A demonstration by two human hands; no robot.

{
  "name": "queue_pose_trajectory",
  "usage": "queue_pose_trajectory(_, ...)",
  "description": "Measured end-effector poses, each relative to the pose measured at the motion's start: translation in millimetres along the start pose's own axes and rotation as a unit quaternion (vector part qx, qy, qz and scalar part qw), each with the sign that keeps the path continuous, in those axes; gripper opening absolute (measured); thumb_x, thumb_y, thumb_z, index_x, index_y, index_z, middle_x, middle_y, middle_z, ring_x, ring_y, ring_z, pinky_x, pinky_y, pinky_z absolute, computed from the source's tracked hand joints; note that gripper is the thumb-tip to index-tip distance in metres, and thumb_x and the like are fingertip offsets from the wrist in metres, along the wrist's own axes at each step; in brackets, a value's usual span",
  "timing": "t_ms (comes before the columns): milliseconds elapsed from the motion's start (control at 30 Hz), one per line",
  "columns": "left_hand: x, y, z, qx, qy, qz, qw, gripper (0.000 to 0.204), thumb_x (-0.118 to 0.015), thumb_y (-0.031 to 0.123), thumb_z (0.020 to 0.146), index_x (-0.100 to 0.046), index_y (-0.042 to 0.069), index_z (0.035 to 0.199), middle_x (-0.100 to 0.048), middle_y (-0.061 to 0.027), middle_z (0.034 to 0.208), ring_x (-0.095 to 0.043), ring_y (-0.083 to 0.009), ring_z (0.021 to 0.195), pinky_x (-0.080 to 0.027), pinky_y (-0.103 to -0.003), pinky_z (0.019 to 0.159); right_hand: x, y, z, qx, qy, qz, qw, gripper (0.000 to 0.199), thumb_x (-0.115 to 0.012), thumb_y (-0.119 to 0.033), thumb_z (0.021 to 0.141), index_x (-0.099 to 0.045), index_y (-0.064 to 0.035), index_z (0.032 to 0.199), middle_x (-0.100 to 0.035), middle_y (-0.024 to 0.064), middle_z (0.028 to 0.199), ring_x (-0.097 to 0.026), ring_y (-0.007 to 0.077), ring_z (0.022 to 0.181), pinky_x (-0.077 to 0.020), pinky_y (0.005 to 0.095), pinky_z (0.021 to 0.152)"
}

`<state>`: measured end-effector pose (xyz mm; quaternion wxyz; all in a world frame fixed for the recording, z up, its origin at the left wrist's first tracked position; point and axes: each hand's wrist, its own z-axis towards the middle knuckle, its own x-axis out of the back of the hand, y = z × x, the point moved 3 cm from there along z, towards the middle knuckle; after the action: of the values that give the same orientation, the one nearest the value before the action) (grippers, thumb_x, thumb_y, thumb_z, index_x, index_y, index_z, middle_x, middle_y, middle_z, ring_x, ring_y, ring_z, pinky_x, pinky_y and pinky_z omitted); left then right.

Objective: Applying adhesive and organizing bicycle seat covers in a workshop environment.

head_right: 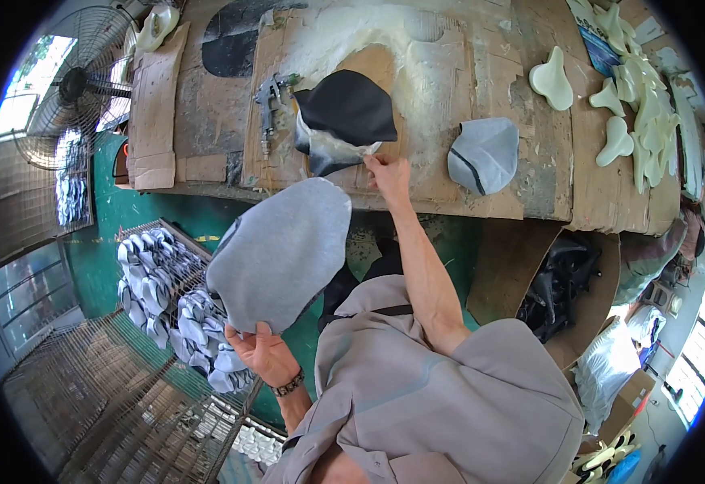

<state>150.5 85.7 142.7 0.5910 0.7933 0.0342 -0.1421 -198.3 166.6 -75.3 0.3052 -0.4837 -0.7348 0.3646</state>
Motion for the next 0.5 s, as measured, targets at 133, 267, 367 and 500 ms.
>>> queue_pose_trajectory(133, 19.0, 5.3, 10.2, -0.019, 0.018, 0.015, 1.0, 0.056, -0.065, -0.012, 0.087, -0.047, 0.007, 0.136, -0.061, -0.008, 0.128, -0.058, -0.0193, 0.118, -0.045, -0.035, 0.104, 16.0, 39.4, -9.9, -0.062, -0.045, 0.177, 0.981, 0.027, -0.075, -0.026, 0.093, -0.075, -0.0014, 0.104, -0.07, 0.0019, 0.082, -0.067, 0.01, 0.073, -0.0568, 0.0275, 0.055)
queue_pose_trajectory(267, 35.9, 9.2, 21.5, -0.028, 0.009, 0.001, 1.0, 0.057, -0.065, -0.013, 0.087, -0.047, 0.007, 0.136, -0.061, -0.0076, 0.128, -0.058, -0.0186, 0.118, -0.045, -0.034, 0.104, 39.9, 71.9, -39.2, -0.073, -0.03, 0.186, 0.979, 0.028, -0.074, -0.027, 0.095, -0.072, -0.0036, 0.108, -0.069, 0.0018, 0.088, -0.066, 0.0097, 0.073, -0.0581, 0.0278, 0.056)
queue_pose_trajectory(367, 42.5, 12.2, 27.7, -0.019, 0.02, -0.008, 1.0, 0.057, -0.065, -0.013, 0.086, -0.047, 0.008, 0.136, -0.062, -0.0074, 0.129, -0.059, -0.0189, 0.118, -0.046, -0.035, 0.104, 62.1, 72.5, -59.3, -0.07, 0.007, 0.174, 0.982, 0.026, -0.073, -0.028, 0.095, -0.071, -0.0041, 0.106, -0.069, 0.0017, 0.087, -0.066, 0.0099, 0.072, -0.0583, 0.0281, 0.056)
queue_pose_trajectory(500, 38.7, 22.9, 28.6, -0.018, 0.007, -0.027, 0.999, 0.056, -0.064, -0.013, 0.087, -0.047, 0.008, 0.136, -0.062, -0.0074, 0.131, -0.059, -0.02, 0.119, -0.047, -0.039, 0.104, 104.1, 64.3, -52.3, -0.117, 0.137, 0.216, 0.96, 0.046, -0.077, -0.047, 0.089, -0.065, -0.0056, 0.106, -0.067, 0.0042, 0.087, -0.066, 0.0124, 0.072, -0.0592, 0.0305, 0.055)
